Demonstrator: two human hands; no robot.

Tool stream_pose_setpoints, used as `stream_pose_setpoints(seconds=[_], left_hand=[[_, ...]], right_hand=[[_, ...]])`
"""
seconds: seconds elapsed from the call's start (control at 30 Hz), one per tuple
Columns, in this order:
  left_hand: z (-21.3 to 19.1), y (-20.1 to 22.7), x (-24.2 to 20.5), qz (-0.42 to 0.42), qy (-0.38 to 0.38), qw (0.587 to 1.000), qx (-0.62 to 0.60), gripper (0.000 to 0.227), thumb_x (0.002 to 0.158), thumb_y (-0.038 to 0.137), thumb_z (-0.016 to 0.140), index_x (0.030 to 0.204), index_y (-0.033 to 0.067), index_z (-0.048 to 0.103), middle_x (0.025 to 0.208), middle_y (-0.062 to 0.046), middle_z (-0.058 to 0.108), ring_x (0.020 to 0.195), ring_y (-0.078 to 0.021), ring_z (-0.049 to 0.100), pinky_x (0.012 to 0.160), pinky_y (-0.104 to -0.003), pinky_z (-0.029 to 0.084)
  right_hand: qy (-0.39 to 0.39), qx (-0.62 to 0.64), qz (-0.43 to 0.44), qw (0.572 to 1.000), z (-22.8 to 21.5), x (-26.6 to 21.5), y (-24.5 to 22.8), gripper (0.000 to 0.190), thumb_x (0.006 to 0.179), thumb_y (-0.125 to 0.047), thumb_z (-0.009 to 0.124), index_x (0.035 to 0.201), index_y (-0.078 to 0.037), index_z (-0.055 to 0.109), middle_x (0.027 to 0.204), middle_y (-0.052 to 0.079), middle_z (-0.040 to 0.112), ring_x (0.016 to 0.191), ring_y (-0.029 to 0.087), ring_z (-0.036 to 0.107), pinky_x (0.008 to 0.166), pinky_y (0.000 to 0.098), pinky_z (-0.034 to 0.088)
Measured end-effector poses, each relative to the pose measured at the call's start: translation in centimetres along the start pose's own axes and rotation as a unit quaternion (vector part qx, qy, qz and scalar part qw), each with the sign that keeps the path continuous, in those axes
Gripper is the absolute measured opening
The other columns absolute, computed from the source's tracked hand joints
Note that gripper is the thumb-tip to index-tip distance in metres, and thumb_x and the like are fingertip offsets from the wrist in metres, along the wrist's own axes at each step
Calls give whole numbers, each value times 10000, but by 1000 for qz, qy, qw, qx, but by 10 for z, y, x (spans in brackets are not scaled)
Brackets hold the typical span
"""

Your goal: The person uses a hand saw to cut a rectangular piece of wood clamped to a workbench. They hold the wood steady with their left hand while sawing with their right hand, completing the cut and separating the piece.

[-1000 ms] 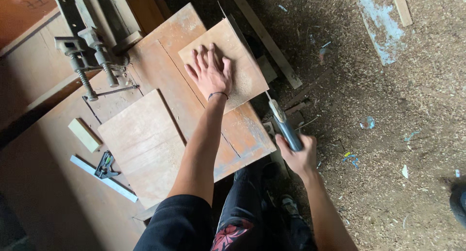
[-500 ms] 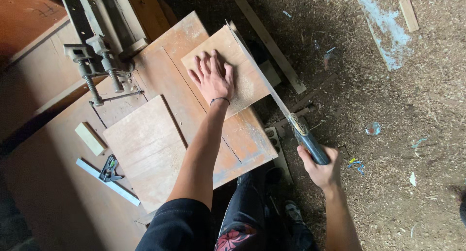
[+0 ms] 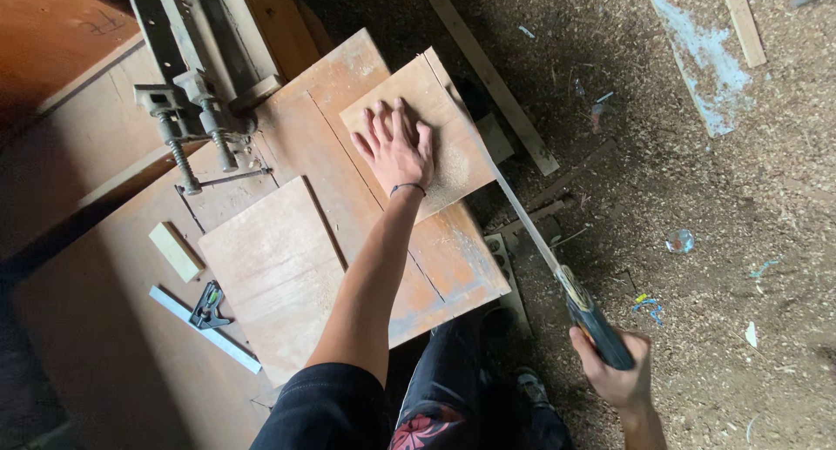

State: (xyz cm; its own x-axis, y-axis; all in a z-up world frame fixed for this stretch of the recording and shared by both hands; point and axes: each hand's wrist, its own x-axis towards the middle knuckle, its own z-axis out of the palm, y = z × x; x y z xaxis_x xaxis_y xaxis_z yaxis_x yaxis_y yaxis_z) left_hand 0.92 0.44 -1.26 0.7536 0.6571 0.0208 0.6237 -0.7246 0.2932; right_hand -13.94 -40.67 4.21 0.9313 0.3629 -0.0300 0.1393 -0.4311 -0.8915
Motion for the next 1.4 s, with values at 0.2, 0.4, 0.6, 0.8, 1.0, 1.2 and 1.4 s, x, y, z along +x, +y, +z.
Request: stream_pose_setpoints(seconds=[0.2, 0.4, 0.6, 0.8, 1.0, 1.2, 1.4], left_hand=[[2, -1, 3, 10, -19, 999, 29, 657, 965, 542, 416, 1558, 262, 379, 1641, -117, 285, 1552, -324, 118, 1245, -588, -25], [-2, 1, 2, 2, 6, 1000, -1, 629, 1005, 499, 411, 1576, 236, 390, 1660, -112, 302, 1580, -328, 136, 1274, -578, -1], [-4, 2, 2, -7, 7, 1000, 1, 629, 982, 496, 442, 1549, 224, 419, 1640, -109, 309, 1568, -323, 136, 1263, -582, 1], [-3, 1, 2, -1, 13, 1000, -3, 635, 982, 496, 448, 1548, 211, 419, 1634, -112, 313, 1566, -319, 135, 1258, -586, -3], [0, -1, 3, -9, -14, 1000, 11, 634, 987, 501, 423, 1566, 245, 393, 1647, -114, 294, 1571, -327, 119, 1260, -591, -10], [1, -1, 7, -2, -25, 999, 45, 650, 997, 520, 371, 1587, 248, 351, 1669, -125, 241, 1572, -330, 80, 1250, -596, -20], [2, -1, 5, -2, -12, 999, 38, 657, 1000, 521, 373, 1589, 232, 347, 1661, -112, 262, 1571, -322, 94, 1254, -586, -19]], right_hand=[[4, 16, 6, 1000, 17, 37, 1, 189, 873, -90, 709, 706, -3, 694, 454, 44, 604, 259, 59, 501, 266, 230, 370], [-7, 49, 12, 999, 21, 57, -17, 182, 888, -99, 711, 728, -12, 701, 500, 27, 634, 300, 50, 542, 290, 232, 389], [-19, -14, 52, 998, 28, 52, -33, 226, 866, -131, 768, 684, -18, 695, 495, 23, 646, 344, 69, 581, 318, 241, 392], [-24, -15, -12, 1000, 22, 32, -22, 178, 868, -133, 743, 745, -7, 714, 530, 27, 666, 345, 45, 603, 278, 190, 414], [2, 6, -1, 1000, 1, 6, -10, 179, 885, -126, 717, 758, -1, 728, 498, 47, 648, 293, 47, 552, 244, 204, 370], [5, 23, -21, 1000, 25, 57, 4, 182, 905, -115, 712, 785, 23, 712, 512, 49, 633, 276, 52, 483, 237, 216, 356], [-19, 49, 25, 998, 27, 67, -4, 193, 892, -151, 722, 780, 5, 706, 505, 42, 619, 291, 60, 505, 243, 223, 371]])
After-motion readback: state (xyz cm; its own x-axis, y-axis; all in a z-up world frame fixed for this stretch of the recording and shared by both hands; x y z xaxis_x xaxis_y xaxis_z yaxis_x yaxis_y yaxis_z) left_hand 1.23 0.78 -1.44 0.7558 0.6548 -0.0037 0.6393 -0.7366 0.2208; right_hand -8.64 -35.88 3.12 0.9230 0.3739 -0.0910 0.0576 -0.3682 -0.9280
